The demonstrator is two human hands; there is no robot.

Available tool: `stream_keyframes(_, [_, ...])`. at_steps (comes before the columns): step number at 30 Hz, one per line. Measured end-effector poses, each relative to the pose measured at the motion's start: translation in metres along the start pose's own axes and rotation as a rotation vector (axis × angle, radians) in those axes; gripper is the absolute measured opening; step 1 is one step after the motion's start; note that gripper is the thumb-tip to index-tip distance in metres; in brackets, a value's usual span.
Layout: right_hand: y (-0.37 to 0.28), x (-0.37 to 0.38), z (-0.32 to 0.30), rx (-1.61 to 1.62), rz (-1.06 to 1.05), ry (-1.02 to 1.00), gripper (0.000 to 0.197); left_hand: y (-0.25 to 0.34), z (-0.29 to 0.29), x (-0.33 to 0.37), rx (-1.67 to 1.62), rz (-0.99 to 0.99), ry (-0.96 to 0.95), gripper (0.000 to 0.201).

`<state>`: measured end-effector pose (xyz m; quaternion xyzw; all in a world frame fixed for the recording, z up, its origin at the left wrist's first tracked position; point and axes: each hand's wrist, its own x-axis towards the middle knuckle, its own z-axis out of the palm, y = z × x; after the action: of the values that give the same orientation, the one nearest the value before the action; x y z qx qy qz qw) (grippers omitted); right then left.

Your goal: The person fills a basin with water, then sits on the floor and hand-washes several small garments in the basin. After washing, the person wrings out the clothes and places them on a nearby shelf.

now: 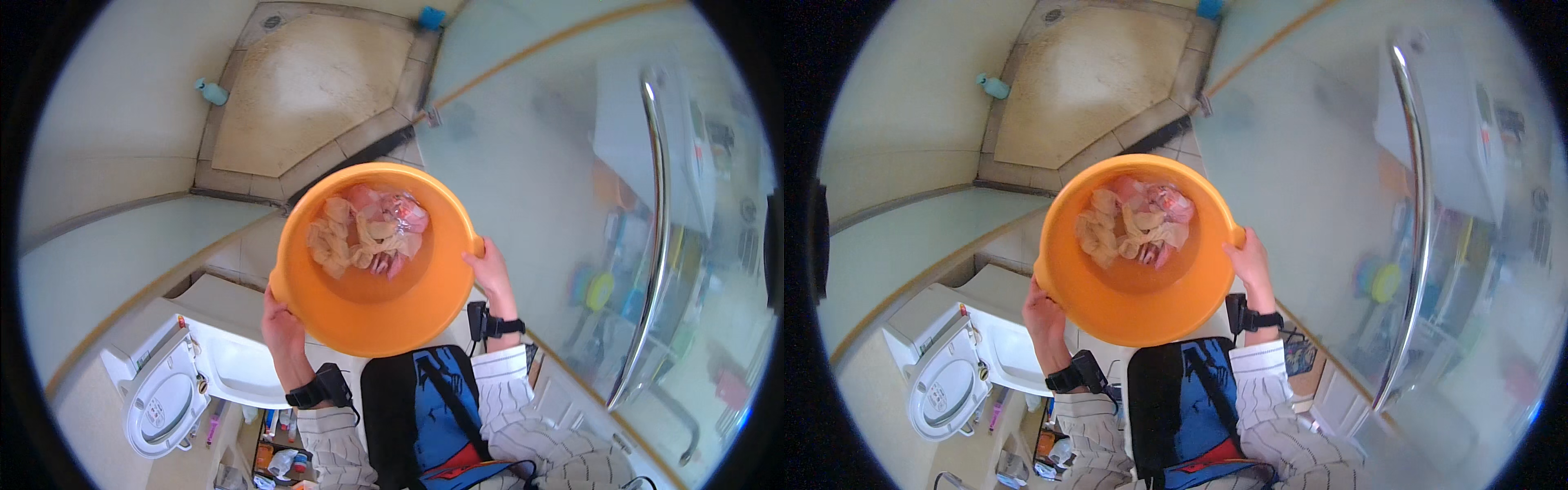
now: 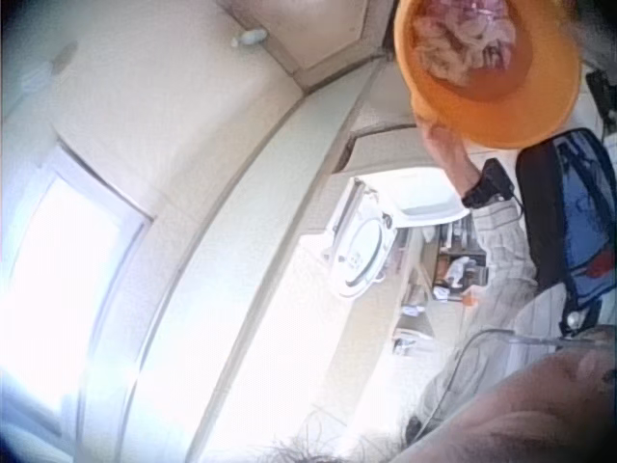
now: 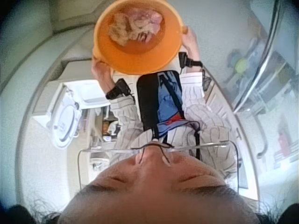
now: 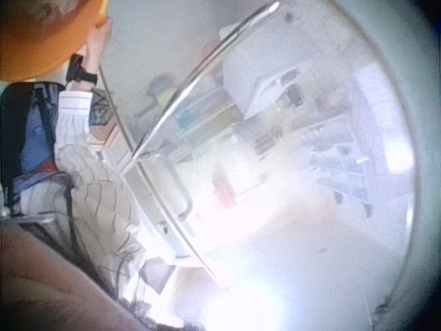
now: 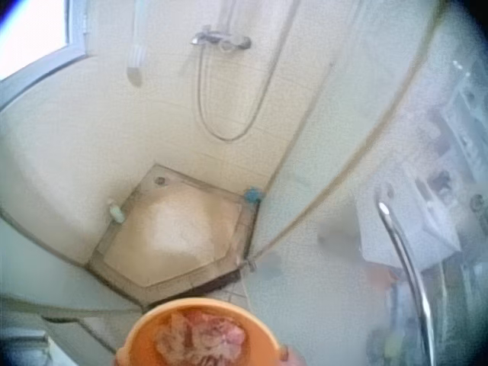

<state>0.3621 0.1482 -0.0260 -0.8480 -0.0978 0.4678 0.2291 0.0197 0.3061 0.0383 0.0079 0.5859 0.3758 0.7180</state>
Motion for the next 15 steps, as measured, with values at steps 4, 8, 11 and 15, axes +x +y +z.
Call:
stream_keyframes(4, [-0.024,0.013,0.0,-0.253,-0.04,0.017,0.044,0.001,-0.015,-0.003,-0.089,-0.043,0.016,0.057])
stream_keyframes(8, [-0.05,0.017,-0.009,-0.299,-0.042,-0.044,0.043,0.001,-0.025,-0.01,-0.147,-0.037,-0.07,0.058])
stream_keyframes(11, [-0.058,0.009,-0.016,-0.319,-0.066,-0.05,0.04,0.002,-0.03,-0.013,-0.18,-0.09,-0.065,0.058])
stream_keyframes(15, [-0.077,0.005,-0.031,-0.366,-0.066,-0.157,0.048,0.004,-0.027,-0.022,-0.229,-0.13,0.064,0.059])
